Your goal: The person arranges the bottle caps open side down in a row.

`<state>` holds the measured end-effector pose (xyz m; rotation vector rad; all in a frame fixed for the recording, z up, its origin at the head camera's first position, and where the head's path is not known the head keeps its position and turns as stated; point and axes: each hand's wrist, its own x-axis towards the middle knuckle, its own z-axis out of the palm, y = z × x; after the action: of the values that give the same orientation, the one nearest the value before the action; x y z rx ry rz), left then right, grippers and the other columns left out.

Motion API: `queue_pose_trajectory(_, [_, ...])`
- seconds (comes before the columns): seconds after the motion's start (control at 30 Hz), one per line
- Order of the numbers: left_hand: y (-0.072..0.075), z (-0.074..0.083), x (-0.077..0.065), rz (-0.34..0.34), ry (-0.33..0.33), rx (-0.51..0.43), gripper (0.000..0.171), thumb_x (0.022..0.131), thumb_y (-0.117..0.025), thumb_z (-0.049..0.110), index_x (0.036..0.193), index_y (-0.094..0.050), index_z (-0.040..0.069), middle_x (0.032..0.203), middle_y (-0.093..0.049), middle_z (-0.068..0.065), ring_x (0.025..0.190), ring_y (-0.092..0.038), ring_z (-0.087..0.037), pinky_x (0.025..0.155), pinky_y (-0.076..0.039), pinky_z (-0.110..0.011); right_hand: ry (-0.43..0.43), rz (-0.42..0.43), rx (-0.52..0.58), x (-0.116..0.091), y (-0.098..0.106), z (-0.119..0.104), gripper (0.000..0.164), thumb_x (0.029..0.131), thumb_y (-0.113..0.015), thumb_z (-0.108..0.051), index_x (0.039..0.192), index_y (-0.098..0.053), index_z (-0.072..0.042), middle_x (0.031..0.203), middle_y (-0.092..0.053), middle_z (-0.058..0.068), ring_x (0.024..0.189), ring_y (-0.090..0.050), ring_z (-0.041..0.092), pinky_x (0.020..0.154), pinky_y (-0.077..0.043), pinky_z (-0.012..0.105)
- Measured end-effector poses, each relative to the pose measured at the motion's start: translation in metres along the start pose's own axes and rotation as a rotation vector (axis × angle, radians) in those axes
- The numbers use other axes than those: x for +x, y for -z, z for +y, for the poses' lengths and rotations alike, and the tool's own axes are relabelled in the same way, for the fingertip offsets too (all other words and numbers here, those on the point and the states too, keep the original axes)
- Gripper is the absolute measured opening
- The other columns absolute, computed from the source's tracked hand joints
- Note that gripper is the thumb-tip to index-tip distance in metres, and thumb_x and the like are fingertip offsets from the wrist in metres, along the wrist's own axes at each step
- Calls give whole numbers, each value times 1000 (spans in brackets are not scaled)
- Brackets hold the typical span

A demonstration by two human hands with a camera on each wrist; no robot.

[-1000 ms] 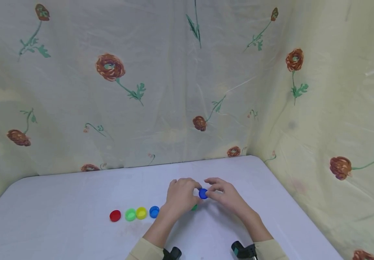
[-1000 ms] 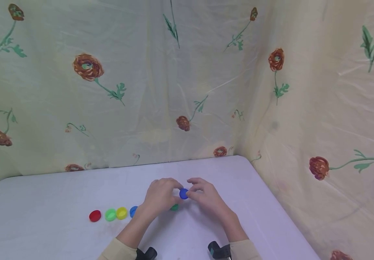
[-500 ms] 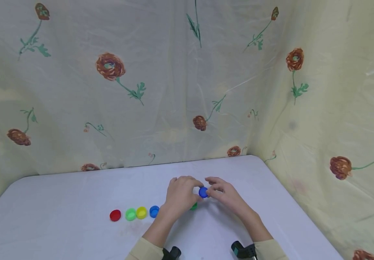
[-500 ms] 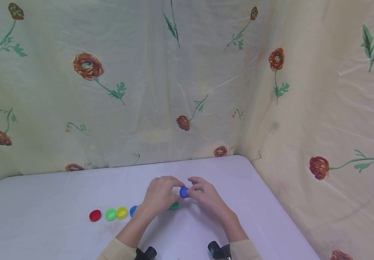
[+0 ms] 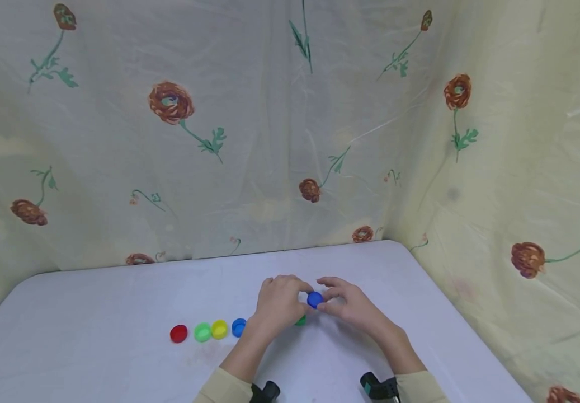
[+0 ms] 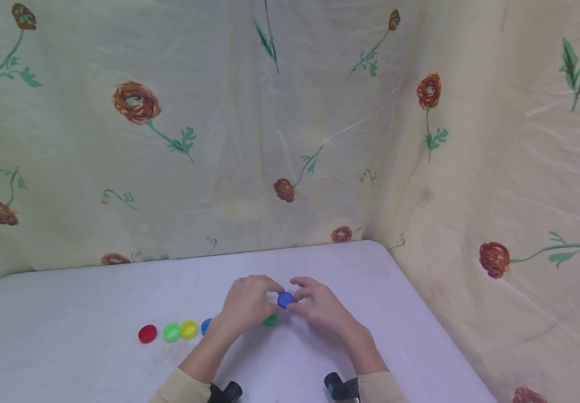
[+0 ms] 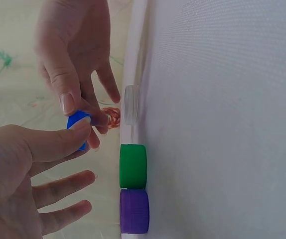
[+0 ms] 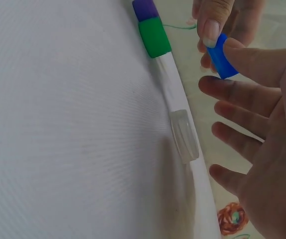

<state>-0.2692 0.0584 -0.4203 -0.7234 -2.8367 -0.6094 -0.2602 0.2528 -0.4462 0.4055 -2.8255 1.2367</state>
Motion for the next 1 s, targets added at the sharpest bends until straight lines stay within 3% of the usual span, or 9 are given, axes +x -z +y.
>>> queue_pose_trajectory(0.3, [-3,-3,1,-21,33,-21,33,80,-83,36,108,-78,20,113,-75,0,113,-65,-24,101,-45,-56,57,45,-59,3,-4,0,20,87,-76,-25,105,-76,-15,144,-56,11,139,-46,39,112,-36,61])
queue_pose_trajectory(0.57, [-4,-3,0,-26,39,-21,34,78,-84,37,106,-79,19,111,-75,0,110,-65,-24,101,-44,-58,40,44,-81,1,-4,-2,21,85,-76,-20,105,-77,-14,145,-56,10,138,-48,38,111,-37,61])
queue_pose_trajectory(1.0, [-5,1,0,20,97,21,32,76,-85,42,100,-78,21,102,-75,0,100,-66,-24,100,-45,-57,89,62,-128,3,-3,0,24,85,-76,-21,106,-75,-11,141,-58,13,135,-50,39,111,-38,60])
